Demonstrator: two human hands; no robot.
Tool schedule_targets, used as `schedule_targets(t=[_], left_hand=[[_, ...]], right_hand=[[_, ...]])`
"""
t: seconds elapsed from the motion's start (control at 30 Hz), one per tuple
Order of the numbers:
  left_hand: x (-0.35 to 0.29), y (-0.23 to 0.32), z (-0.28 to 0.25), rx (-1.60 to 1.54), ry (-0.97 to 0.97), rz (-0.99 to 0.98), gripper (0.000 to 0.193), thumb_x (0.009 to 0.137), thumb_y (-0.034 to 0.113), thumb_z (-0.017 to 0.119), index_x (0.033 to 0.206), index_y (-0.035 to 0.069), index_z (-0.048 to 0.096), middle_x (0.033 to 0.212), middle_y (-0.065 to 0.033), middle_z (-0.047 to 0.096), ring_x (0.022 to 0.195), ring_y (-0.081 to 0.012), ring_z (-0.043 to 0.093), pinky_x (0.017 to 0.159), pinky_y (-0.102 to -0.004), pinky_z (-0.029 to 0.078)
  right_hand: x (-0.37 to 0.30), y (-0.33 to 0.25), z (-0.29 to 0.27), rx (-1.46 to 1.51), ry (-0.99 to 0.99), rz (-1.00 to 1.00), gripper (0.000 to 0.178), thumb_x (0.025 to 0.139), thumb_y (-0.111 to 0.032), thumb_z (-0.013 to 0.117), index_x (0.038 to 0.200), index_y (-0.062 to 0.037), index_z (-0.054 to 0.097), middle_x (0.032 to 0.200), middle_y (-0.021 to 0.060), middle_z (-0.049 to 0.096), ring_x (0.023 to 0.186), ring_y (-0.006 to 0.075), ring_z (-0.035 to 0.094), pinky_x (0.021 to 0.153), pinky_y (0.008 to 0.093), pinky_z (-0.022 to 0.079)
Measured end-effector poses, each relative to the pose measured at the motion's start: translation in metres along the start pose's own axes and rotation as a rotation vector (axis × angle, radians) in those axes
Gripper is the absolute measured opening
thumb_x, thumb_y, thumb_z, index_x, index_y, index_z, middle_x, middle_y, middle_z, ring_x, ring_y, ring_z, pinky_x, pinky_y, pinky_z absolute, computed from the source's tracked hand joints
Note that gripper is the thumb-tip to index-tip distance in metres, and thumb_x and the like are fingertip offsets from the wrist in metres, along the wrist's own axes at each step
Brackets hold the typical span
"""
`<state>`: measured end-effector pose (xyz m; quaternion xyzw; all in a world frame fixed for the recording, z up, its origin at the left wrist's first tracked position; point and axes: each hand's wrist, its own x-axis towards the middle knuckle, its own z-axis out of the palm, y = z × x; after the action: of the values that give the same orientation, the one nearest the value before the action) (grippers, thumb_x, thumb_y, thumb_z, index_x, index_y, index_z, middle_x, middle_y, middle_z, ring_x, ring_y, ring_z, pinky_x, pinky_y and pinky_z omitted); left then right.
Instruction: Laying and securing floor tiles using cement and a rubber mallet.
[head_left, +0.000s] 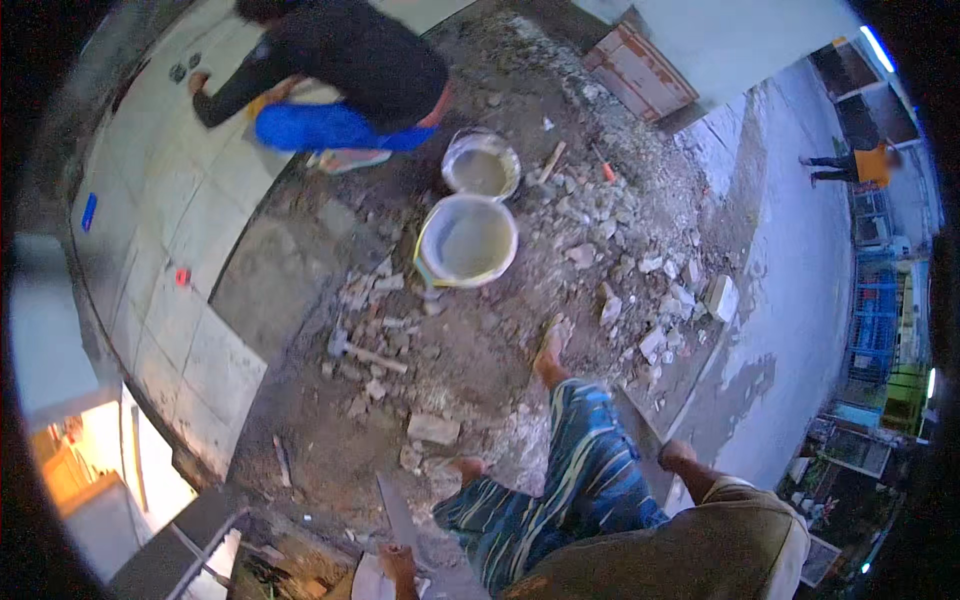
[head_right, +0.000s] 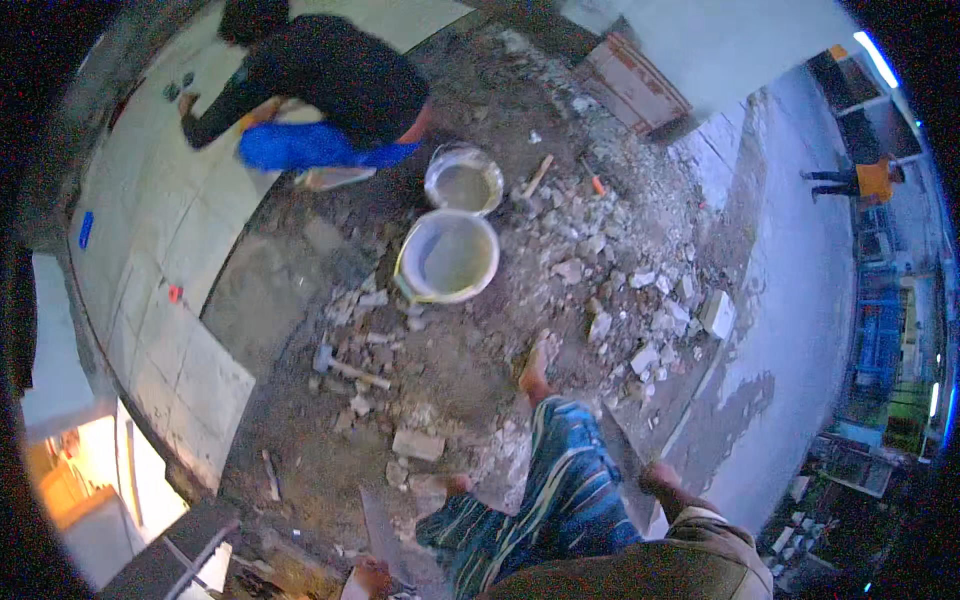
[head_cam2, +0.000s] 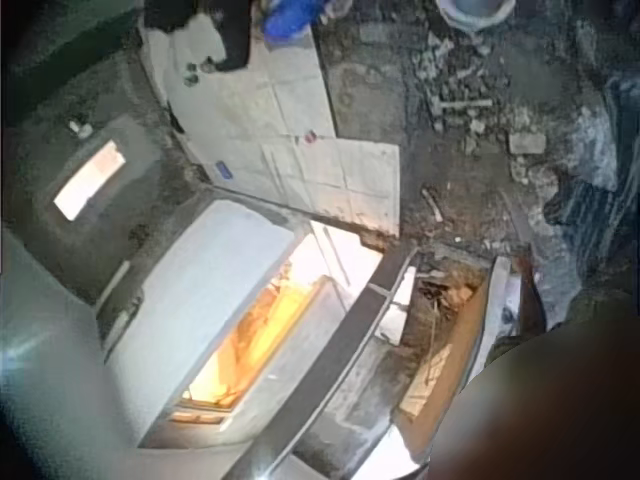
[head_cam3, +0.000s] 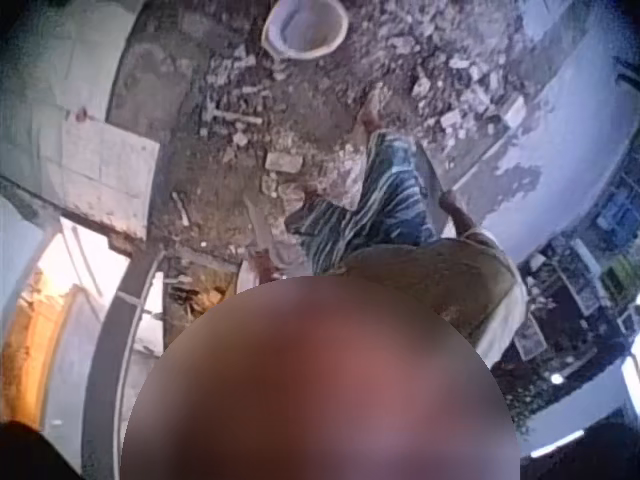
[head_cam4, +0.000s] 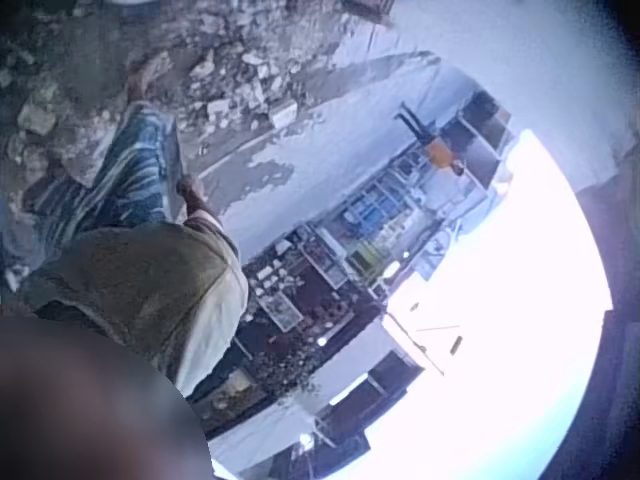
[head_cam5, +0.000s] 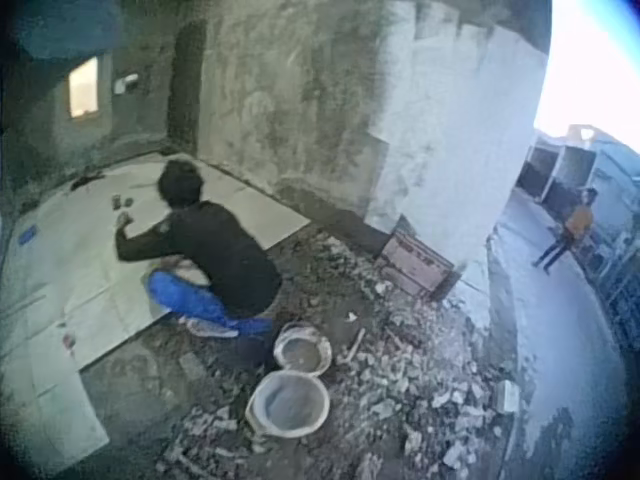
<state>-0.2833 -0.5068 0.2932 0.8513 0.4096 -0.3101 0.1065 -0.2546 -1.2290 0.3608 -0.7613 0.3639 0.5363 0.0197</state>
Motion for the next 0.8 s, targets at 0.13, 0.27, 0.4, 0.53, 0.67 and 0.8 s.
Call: schedule_targets(t=[0.13,0.27,0.4,0.53,0.67,0.8], left_hand=[[-0.019,0.135,-0.032,-0.268,0.066,0.225,0.036,0.061,0.022,0.074,0.085,0.004,0.054,0.075,-0.0157,0.059,0.073,-0.0375,0.061,0.068,-0.0502,0.047],[-0.060,0.334,-0.092,0.131,0.103,0.558,0.033,0.066,0.024,0.073,0.084,0.004,0.054,0.079,-0.0158,0.058,0.077,-0.0360,0.060,0.070,-0.0490,0.047],[-0.066,0.460,-0.101,-0.065,0.039,0.661,0.033,0.066,0.021,0.075,0.085,0.004,0.054,0.080,-0.0141,0.057,0.077,-0.0351,0.059,0.071,-0.0473,0.046],[-0.146,0.720,-0.123,0.018,-0.091,0.904,0.026,0.067,0.008,0.073,0.084,0.005,0.054,0.084,-0.0131,0.057,0.077,-0.0328,0.059,0.073,-0.0434,0.046],[-0.130,0.866,-0.076,-0.235,-0.157,0.889,0.027,0.070,0.006,0.072,0.094,0.002,0.061,0.090,-0.0148,0.063,0.082,-0.0271,0.062,0.074,-0.0394,0.048],[-0.149,1.014,-0.036,-0.199,-0.285,0.954,0.033,0.073,0.006,0.072,0.104,-0.004,0.066,0.088,-0.0140,0.069,0.081,-0.0193,0.065,0.075,-0.0343,0.051]], right_hand=[[0.084,0.027,-0.061,0.016,-0.021,-0.077,0.038,0.079,-0.030,0.061,0.104,-0.0042,0.070,0.104,0.0205,0.069,0.096,0.0394,0.067,0.084,0.0468,0.053],[0.135,0.046,-0.141,0.289,-0.087,-0.097,0.036,0.079,-0.032,0.062,0.099,-0.0039,0.071,0.094,0.0222,0.069,0.090,0.0397,0.068,0.081,0.0485,0.054],[0.165,0.040,-0.230,0.396,0.067,-0.116,0.034,0.080,-0.030,0.060,0.090,0.0009,0.069,0.090,0.0269,0.067,0.086,0.0448,0.066,0.076,0.0515,0.053],[0.204,0.057,-0.306,0.579,0.270,-0.084,0.037,0.084,-0.034,0.062,0.085,0.0021,0.069,0.085,0.0273,0.067,0.079,0.0460,0.065,0.071,0.0521,0.053],[0.272,0.057,-0.380,0.815,0.379,-0.062,0.042,0.085,-0.042,0.063,0.082,-0.0005,0.070,0.079,0.0234,0.067,0.080,0.0423,0.066,0.070,0.0500,0.052],[0.373,0.097,-0.405,1.184,0.244,0.056,0.044,0.085,-0.044,0.065,0.088,-0.0003,0.072,0.084,0.0218,0.070,0.081,0.0361,0.069,0.073,0.0468,0.051]])
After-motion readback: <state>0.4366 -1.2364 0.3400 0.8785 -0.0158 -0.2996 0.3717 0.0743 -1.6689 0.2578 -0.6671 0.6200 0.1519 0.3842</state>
